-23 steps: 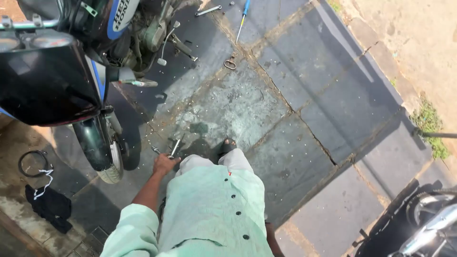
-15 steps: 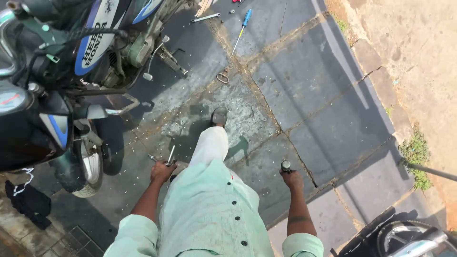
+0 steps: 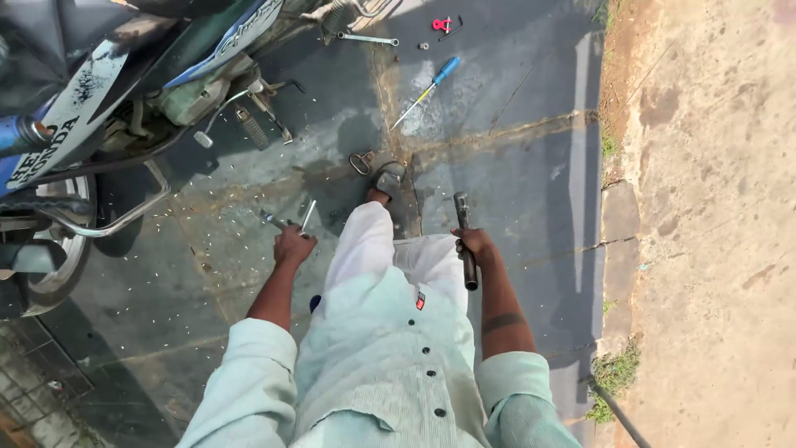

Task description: The person uses a socket wrench and a screwdriver to loosen and remove bolts from a motorcycle's metal guard and rear shock absorber. After removing the bolts, the person pulls the metal guard away from the bike.

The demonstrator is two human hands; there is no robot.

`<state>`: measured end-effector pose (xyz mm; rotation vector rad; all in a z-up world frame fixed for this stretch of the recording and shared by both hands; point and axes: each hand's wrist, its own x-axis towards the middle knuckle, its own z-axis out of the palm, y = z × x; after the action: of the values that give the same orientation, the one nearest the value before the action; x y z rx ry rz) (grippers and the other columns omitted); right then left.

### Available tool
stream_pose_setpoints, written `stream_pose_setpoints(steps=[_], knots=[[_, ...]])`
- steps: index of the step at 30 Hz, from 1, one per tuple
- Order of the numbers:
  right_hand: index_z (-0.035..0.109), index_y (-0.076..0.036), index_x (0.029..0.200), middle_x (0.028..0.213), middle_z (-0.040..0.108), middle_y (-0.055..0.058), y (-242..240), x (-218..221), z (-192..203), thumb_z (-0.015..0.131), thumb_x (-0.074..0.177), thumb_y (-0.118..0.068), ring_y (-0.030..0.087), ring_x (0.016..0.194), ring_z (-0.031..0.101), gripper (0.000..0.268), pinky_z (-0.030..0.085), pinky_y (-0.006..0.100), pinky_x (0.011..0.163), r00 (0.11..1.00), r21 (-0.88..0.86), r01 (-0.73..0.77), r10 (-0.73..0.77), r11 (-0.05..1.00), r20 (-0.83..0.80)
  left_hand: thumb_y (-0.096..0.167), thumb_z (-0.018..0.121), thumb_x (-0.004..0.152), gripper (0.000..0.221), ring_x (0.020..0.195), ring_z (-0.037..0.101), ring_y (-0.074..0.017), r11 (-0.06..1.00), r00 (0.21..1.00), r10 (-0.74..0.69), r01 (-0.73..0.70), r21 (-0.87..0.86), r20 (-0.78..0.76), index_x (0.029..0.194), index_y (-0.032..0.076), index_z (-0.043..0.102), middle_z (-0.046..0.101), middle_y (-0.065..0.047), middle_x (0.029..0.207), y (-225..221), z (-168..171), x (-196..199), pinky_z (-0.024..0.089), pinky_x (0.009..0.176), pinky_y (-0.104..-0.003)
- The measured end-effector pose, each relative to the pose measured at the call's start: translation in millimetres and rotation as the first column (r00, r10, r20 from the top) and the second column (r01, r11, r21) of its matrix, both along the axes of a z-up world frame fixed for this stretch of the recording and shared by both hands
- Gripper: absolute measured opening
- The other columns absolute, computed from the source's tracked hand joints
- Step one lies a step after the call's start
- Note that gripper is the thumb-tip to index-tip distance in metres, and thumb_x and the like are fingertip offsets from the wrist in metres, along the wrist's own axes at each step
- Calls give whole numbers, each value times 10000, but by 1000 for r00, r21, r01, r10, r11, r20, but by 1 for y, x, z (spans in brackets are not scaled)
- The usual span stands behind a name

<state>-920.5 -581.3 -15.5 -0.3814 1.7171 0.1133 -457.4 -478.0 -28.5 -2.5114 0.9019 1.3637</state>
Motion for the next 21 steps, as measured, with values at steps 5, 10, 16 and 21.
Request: stream_pose_setpoints(steps=[5, 10, 16, 21], knots=[[582, -37, 929, 664, 540, 34, -118, 0, -10, 715, 947, -196, 150, 505, 509, 208, 453, 324, 453, 966, 88, 155, -169, 984, 195, 394, 907, 690, 653, 1076, 632, -420, 928, 999, 30, -22, -371, 17, 1216, 68, 698, 721, -197, 1101, -162, -2, -130, 509, 923, -481], [549, -115, 850, 670, 511, -15, -234, -34, -170, 661, 988, -246, 100, 535, 476, 220, 409, 238, 444, 863, 339, 175, -310, 925, 399, 335, 869, 736, 571, 1021, 684, -433, 807, 984, -51, -60, -588, -171, 1204, 53, 702, 738, -213, 1075, -317, 2, -252, 555, 889, -477], [617, -86, 1025, 832, 652, 75, -286, -113, -406, 606, 930, -255, 214, 696, 621, 194, 518, 318, 596, 744, 320, 336, -458, 886, 487, 290, 874, 689, 607, 1009, 673, -449, 719, 961, 51, -225, -657, -273, 1221, 65, 685, 715, -246, 1080, -422, -62, -341, 554, 870, -495], [650, -5, 1253, 1080, 748, 199, -328, -88, -519, 593, 882, -348, 352, 979, 729, 509, 575, 400, 844, 734, 143, 530, -537, 836, 416, 248, 856, 707, 585, 1066, 664, -442, 730, 968, -21, -157, -665, -252, 1237, 75, 678, 715, -232, 1120, -456, -205, -352, 539, 923, -496]])
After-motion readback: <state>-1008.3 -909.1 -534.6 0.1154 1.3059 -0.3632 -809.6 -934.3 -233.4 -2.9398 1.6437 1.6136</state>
